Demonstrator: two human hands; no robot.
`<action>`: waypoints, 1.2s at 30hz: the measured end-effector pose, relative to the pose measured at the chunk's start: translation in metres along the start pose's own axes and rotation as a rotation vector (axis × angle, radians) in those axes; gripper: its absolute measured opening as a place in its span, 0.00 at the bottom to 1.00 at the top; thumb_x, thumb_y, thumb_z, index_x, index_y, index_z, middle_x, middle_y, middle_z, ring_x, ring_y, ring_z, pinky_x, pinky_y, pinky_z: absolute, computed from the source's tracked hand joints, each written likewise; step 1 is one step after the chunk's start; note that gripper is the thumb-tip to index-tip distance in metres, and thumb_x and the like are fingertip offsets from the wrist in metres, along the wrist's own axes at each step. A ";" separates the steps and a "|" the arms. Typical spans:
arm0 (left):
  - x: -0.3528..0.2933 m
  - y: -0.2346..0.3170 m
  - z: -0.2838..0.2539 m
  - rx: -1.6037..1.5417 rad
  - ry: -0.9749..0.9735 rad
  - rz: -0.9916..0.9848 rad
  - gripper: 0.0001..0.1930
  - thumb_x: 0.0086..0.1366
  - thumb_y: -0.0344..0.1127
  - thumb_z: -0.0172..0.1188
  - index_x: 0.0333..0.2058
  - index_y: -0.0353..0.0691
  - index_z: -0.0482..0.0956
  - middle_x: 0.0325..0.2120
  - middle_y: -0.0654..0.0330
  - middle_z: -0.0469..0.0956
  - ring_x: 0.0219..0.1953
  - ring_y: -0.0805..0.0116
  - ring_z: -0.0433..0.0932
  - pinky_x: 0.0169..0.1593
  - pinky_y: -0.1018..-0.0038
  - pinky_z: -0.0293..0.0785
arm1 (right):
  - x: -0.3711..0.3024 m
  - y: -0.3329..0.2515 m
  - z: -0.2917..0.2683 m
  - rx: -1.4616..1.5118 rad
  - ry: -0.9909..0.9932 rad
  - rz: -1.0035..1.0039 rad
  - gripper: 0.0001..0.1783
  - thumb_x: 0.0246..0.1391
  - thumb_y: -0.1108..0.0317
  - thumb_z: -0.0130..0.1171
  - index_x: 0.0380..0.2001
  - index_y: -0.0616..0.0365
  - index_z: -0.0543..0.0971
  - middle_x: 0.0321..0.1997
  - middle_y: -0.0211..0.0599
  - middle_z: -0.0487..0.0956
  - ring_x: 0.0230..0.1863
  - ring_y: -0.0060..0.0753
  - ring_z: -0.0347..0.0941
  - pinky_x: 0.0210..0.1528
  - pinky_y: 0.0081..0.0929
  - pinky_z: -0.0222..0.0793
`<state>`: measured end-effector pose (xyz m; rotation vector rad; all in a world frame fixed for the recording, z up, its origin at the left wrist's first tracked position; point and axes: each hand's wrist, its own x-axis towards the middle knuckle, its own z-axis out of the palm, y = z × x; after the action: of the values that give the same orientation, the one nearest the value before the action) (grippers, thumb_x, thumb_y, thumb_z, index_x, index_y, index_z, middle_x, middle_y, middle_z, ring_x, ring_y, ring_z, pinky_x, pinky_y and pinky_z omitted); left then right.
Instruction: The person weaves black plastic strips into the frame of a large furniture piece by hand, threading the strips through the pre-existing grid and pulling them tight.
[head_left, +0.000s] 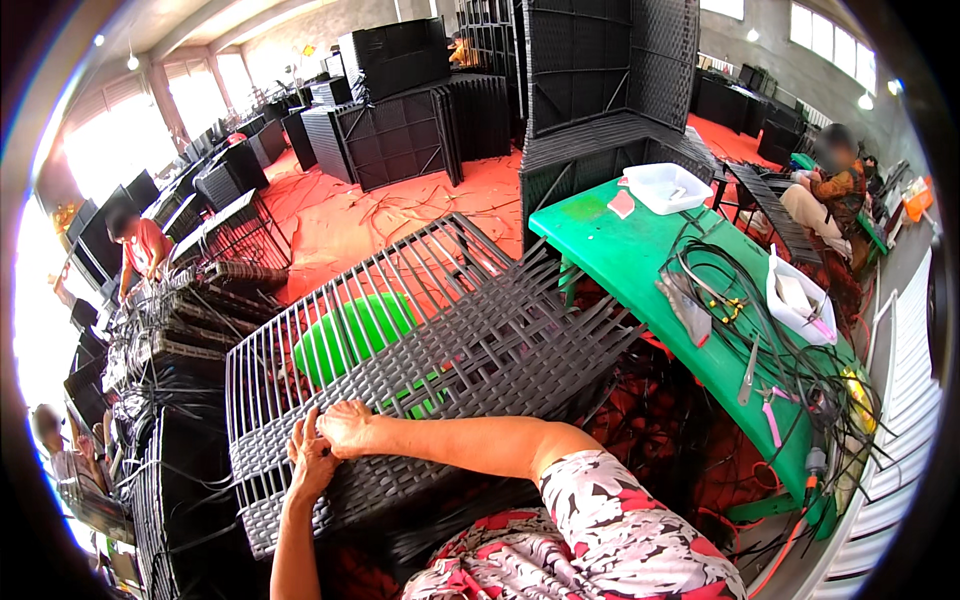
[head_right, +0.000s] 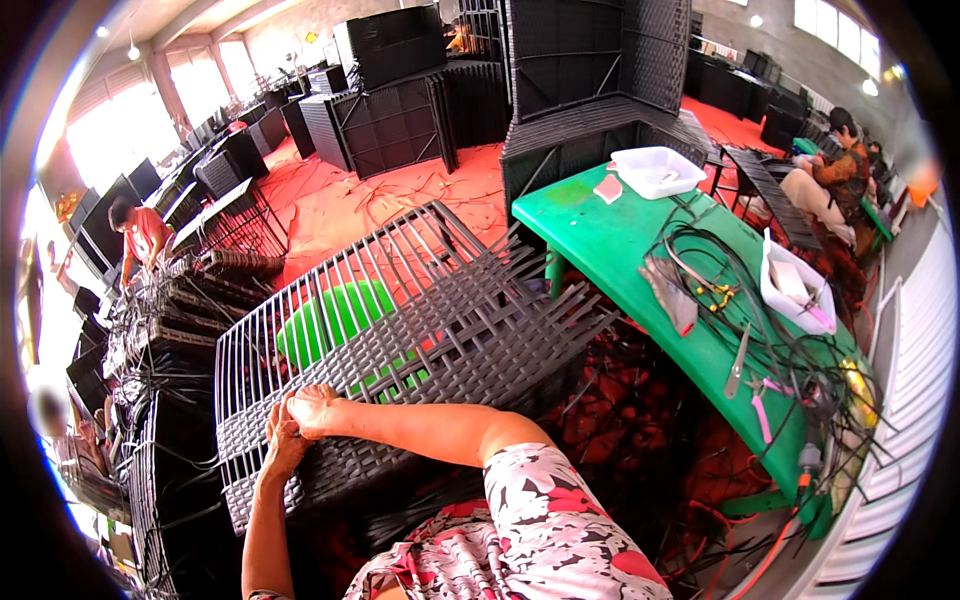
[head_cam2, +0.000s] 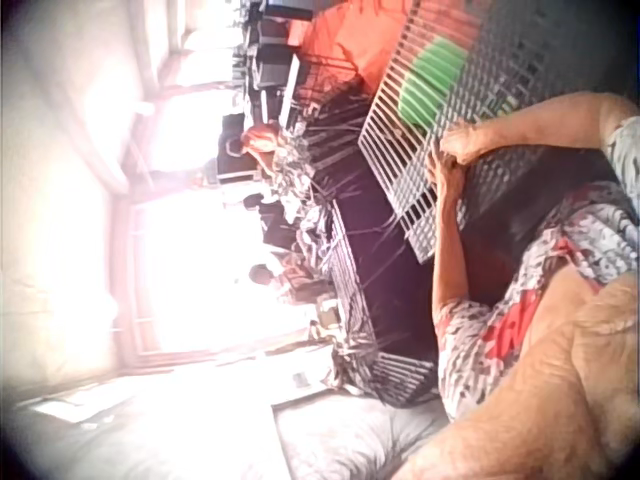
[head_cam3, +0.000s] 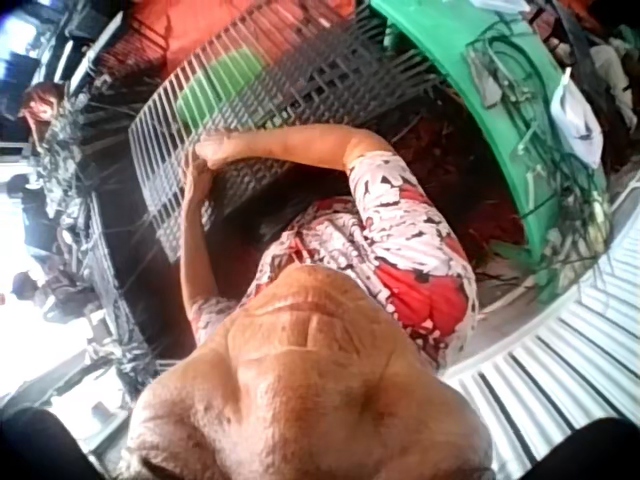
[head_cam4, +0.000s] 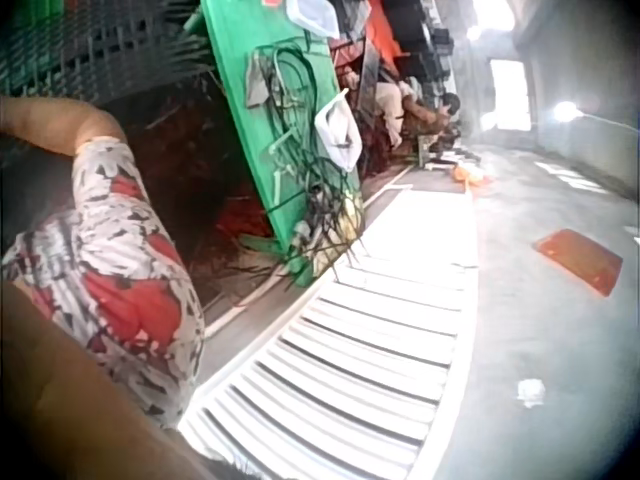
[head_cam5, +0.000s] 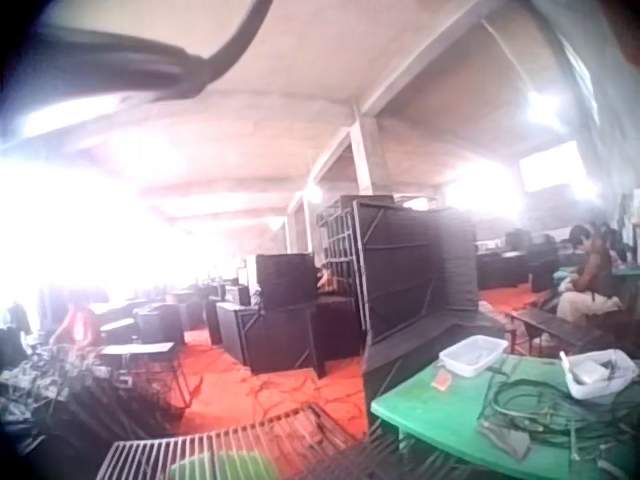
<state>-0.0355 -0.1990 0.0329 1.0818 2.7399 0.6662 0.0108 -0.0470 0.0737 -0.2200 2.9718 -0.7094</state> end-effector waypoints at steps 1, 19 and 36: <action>0.000 -0.004 0.000 -0.015 0.012 0.012 0.11 0.48 0.40 0.64 0.29 0.42 0.83 0.64 0.56 0.49 0.65 0.49 0.43 0.63 0.52 0.35 | 0.000 -0.001 -0.002 0.028 -0.011 -0.001 0.18 0.35 0.62 0.61 0.33 0.57 0.80 0.40 0.45 0.79 0.45 0.43 0.75 0.44 0.36 0.72; -0.003 -0.002 -0.018 -0.446 0.150 0.043 0.02 0.52 0.24 0.54 0.25 0.38 0.73 0.54 0.53 0.57 0.56 0.57 0.57 0.59 0.63 0.52 | 0.010 0.036 0.017 0.364 0.365 -0.391 0.12 0.45 0.61 0.51 0.20 0.56 0.77 0.23 0.49 0.77 0.27 0.53 0.74 0.31 0.43 0.70; -0.024 0.012 -0.062 -0.080 0.432 0.335 0.04 0.60 0.32 0.53 0.31 0.39 0.73 0.50 0.54 0.64 0.54 0.53 0.61 0.55 0.60 0.58 | -0.007 0.018 -0.007 1.100 -0.069 -0.122 0.07 0.48 0.69 0.62 0.27 0.62 0.80 0.16 0.24 0.72 0.16 0.13 0.65 0.17 0.14 0.61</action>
<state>-0.0268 -0.2298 0.0921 1.5553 2.8578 1.1691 0.0150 -0.0265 0.0719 -0.3095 2.0758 -2.0916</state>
